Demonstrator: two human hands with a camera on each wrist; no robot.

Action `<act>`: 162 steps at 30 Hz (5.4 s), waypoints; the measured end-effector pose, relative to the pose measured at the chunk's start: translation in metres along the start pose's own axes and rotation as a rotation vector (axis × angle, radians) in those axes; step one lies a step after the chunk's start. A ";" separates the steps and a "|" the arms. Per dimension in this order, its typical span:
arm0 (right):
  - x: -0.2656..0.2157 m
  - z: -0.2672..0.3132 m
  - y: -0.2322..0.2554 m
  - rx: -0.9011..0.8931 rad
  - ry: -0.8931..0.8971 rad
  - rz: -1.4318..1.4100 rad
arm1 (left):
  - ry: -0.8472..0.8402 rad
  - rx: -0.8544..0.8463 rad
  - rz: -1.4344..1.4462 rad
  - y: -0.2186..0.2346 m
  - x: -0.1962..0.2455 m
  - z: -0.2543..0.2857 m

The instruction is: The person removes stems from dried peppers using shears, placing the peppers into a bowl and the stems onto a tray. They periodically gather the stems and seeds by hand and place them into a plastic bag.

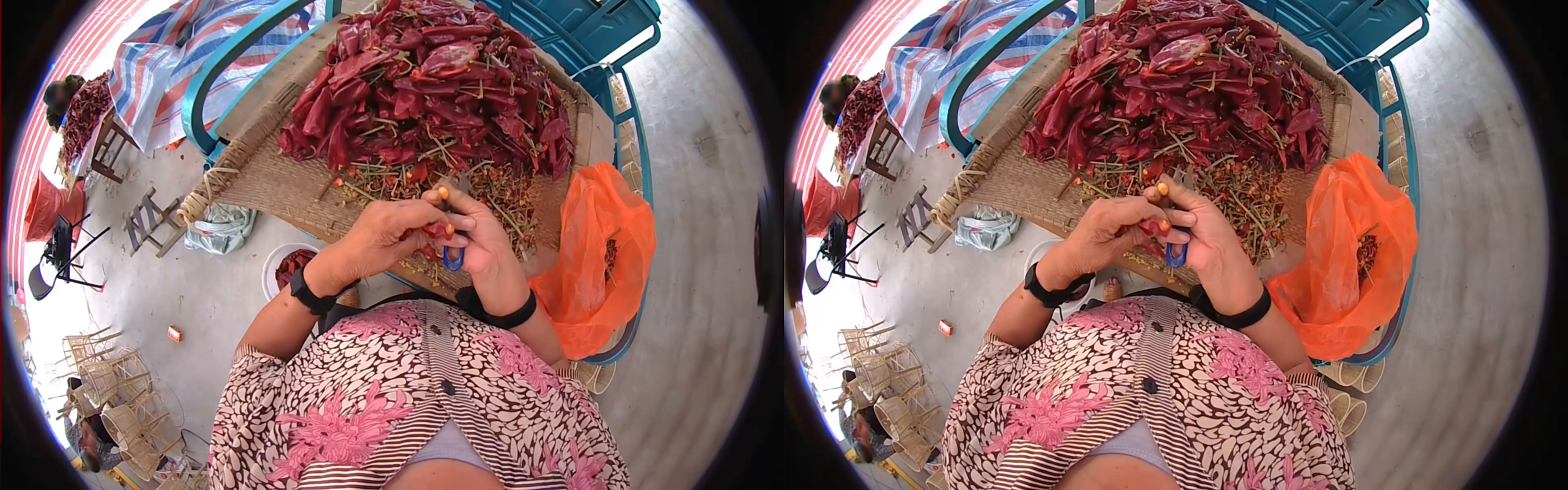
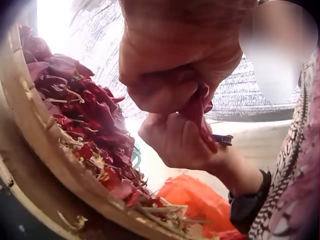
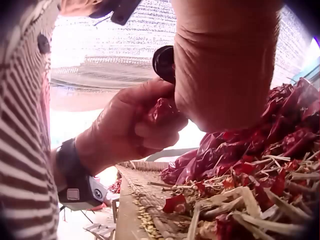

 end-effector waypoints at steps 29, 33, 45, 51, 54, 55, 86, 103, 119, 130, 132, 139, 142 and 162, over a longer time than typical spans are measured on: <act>-0.020 0.054 -0.044 0.919 0.937 1.981 | 1.117 0.335 -0.001 0.050 -0.244 0.351; -0.024 -0.006 -0.032 0.806 0.945 2.191 | 0.934 0.116 -0.286 0.063 -0.196 0.290; -0.038 -0.089 -0.039 0.702 0.937 2.390 | 0.622 0.062 0.028 0.044 0.011 0.133; 0.003 -0.034 -0.036 0.524 1.057 2.235 | 0.552 0.360 0.381 0.030 0.008 0.089; 0.022 -0.014 -0.033 0.399 1.061 2.214 | 0.498 0.510 0.594 0.019 -0.002 0.057; 0.026 -0.009 -0.030 0.366 1.048 2.232 | 0.532 0.526 0.723 0.015 -0.003 0.048; 0.041 -0.005 -0.019 0.243 1.065 1.438 | 0.484 0.300 0.872 -0.001 -0.008 0.035; 0.033 0.003 0.000 0.121 0.253 0.282 | 0.404 0.109 0.867 0.005 -0.042 0.032; 0.014 0.001 -0.013 0.209 0.427 0.409 | 0.443 0.249 0.766 -0.008 -0.033 0.016; -0.027 0.111 -0.034 1.043 1.423 1.451 | 0.294 0.336 0.383 0.008 -0.010 0.017; -0.041 0.149 -0.029 1.406 1.495 1.447 | 0.330 0.398 0.227 0.022 -0.014 0.011; -0.093 0.214 0.038 1.992 0.833 1.641 | 0.363 0.246 -0.668 0.025 -0.033 -0.030; -0.096 0.218 0.043 1.875 0.753 1.664 | 0.465 0.085 -0.854 0.021 -0.048 -0.044; 0.002 0.019 -0.021 0.429 0.844 1.511 | 0.473 0.384 0.439 0.018 -0.009 -0.005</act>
Point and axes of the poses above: each hand's wrist, its own z-axis away from the middle knuckle, its own y-axis out of the back of the hand, x = y × z, the point moved 1 cm from there along -z, towards the middle knuckle, and after that the axes turned 3 degrees about -y, right-handed, at the moved point
